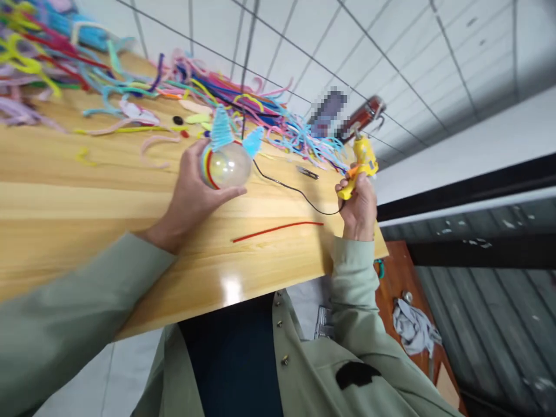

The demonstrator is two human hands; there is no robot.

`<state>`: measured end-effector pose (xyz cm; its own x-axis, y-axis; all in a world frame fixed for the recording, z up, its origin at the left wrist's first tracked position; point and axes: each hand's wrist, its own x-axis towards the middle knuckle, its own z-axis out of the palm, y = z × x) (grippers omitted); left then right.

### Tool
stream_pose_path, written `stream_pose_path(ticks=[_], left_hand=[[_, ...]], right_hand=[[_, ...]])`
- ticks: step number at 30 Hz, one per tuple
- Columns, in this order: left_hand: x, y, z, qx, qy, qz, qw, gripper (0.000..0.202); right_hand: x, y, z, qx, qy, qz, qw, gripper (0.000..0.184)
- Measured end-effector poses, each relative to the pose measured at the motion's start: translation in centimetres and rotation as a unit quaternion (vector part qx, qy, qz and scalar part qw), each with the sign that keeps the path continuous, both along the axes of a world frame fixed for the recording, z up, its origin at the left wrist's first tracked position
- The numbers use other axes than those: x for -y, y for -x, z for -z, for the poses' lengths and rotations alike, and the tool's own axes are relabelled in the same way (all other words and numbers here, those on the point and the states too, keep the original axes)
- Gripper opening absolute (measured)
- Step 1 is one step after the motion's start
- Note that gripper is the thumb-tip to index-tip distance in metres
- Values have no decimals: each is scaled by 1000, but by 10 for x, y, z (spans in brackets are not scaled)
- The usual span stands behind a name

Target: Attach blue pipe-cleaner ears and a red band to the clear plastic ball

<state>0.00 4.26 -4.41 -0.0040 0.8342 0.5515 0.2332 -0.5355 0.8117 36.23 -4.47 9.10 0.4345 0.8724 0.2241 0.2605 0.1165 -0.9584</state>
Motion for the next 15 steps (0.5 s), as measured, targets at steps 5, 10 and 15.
stream_pose_path(ticks=[5,10,15], left_hand=[[5,4,-5,3,5,24,1000,114],[9,10,-8,-36,-19,39,998,104],[4,4,-1,-23,-20,19,999,124]], right_hand=[[3,-51,25,-151,105,200,962,23],[-6,-65,43,-112,151,229,955,21],[9,-72,36,-2,177,243,954,20]])
